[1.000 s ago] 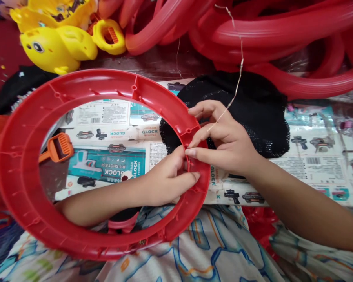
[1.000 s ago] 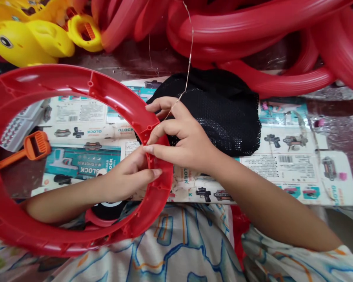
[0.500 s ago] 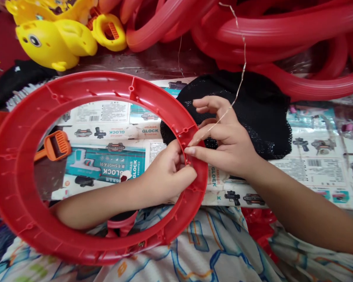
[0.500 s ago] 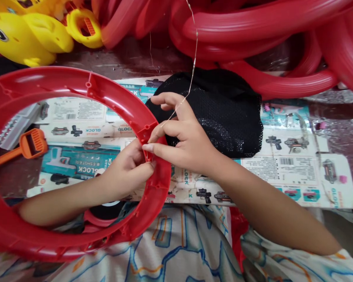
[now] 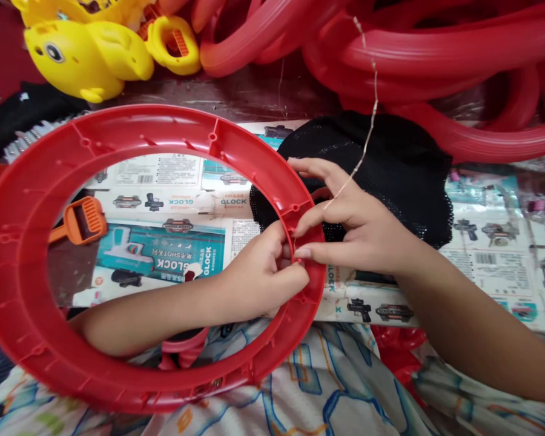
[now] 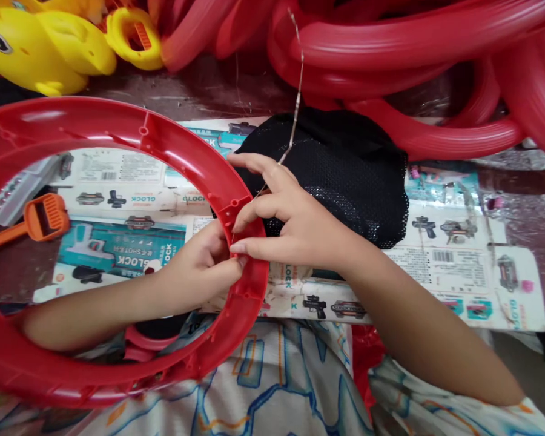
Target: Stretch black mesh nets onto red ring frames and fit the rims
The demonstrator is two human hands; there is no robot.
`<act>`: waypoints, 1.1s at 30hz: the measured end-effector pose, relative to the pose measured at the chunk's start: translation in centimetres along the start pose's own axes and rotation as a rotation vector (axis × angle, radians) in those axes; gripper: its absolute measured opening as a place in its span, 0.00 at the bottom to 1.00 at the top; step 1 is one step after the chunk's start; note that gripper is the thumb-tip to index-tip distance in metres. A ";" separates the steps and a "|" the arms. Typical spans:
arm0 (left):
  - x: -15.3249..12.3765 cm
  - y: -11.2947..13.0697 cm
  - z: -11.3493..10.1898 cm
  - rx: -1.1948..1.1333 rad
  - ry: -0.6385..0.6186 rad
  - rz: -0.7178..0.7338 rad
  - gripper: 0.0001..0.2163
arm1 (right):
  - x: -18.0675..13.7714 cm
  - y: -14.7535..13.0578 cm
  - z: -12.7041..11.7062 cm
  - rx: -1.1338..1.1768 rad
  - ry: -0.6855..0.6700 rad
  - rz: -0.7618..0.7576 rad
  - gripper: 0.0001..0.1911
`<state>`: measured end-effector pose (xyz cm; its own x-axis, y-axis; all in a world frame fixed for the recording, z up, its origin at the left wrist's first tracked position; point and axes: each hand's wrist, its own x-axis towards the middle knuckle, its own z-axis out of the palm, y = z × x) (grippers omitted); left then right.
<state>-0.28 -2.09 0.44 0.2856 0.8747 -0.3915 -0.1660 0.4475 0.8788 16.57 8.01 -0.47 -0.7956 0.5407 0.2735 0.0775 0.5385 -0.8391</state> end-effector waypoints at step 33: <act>0.2 0.7 -0.4 -0.171 -0.075 -0.095 0.12 | -0.3 0.4 -0.1 -0.016 -0.037 -0.056 0.03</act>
<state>-0.67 -1.49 0.89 0.3759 0.8139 -0.4430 -0.2912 0.5576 0.7774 16.93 8.10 -0.84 -0.8203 0.4853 0.3025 0.0411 0.5777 -0.8152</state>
